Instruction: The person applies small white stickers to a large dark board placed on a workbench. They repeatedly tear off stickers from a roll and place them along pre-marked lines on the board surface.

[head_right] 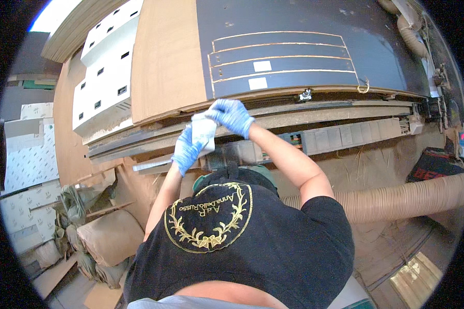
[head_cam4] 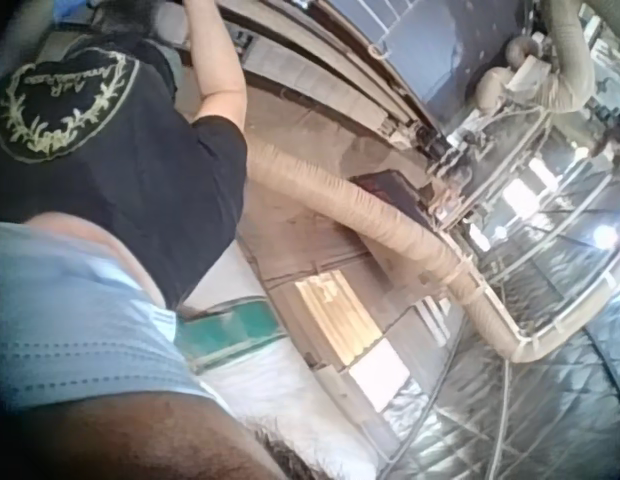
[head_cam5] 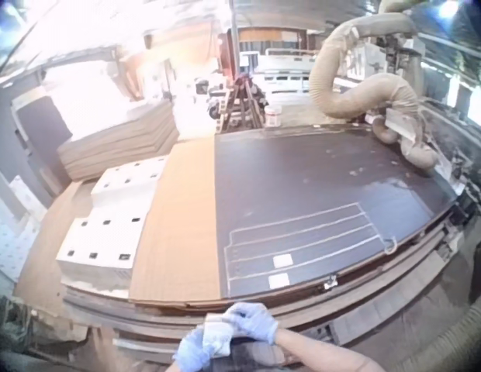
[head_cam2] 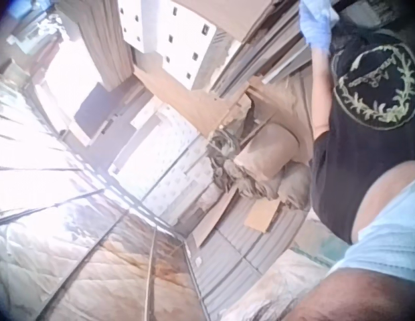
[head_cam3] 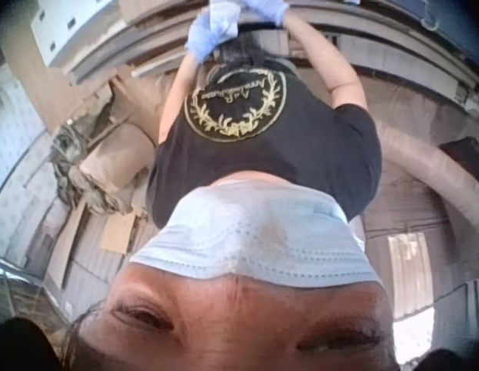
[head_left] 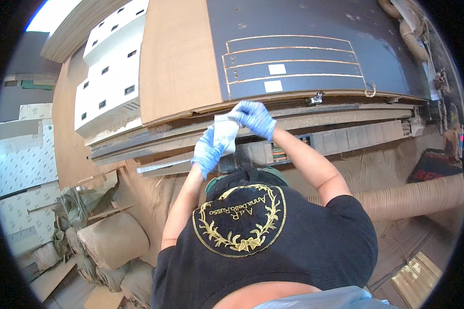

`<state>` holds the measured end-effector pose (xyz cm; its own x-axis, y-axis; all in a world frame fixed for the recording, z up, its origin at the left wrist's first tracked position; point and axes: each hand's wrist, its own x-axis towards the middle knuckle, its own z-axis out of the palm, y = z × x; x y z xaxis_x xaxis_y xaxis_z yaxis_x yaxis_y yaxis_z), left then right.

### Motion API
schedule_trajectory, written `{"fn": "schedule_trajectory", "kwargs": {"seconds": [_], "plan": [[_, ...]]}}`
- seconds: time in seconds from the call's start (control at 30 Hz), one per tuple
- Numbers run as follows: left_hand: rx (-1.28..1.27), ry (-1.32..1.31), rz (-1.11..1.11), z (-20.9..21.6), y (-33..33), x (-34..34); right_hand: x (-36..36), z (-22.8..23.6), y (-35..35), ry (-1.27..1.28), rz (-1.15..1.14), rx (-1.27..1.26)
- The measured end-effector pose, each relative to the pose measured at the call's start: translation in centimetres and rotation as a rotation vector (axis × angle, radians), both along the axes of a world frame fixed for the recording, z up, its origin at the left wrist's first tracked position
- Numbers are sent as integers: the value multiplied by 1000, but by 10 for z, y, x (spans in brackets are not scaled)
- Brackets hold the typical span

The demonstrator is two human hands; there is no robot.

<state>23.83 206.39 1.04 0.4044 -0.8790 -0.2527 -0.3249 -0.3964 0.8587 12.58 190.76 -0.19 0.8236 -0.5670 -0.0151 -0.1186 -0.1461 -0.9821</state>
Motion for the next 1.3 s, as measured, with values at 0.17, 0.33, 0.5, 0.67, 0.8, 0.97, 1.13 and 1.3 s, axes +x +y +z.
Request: {"fn": "schedule_trajectory", "kwargs": {"seconds": [0.17,0.33,0.5,0.67,0.8,0.97,1.13,1.3], "plan": [[-61,163,110,-27,31,5,5,-26,-106,174,-270,-9],[-131,109,200,-23,50,7,6,-60,-185,521,-361,-755],[-116,-20,248,-21,63,7,4,-78,-196,886,-218,-1038],[-211,166,385,-10,65,-1,19,-79,-198,930,-327,-978],[-256,118,342,-19,69,6,32,-88,-173,866,-165,-983],[-300,47,350,0,53,17,31,-81,-164,866,-261,-896],[-422,-383,139,-8,51,43,46,-13,-58,63,42,123],[-502,408,378,18,29,45,43,44,42,-231,192,429]]}}
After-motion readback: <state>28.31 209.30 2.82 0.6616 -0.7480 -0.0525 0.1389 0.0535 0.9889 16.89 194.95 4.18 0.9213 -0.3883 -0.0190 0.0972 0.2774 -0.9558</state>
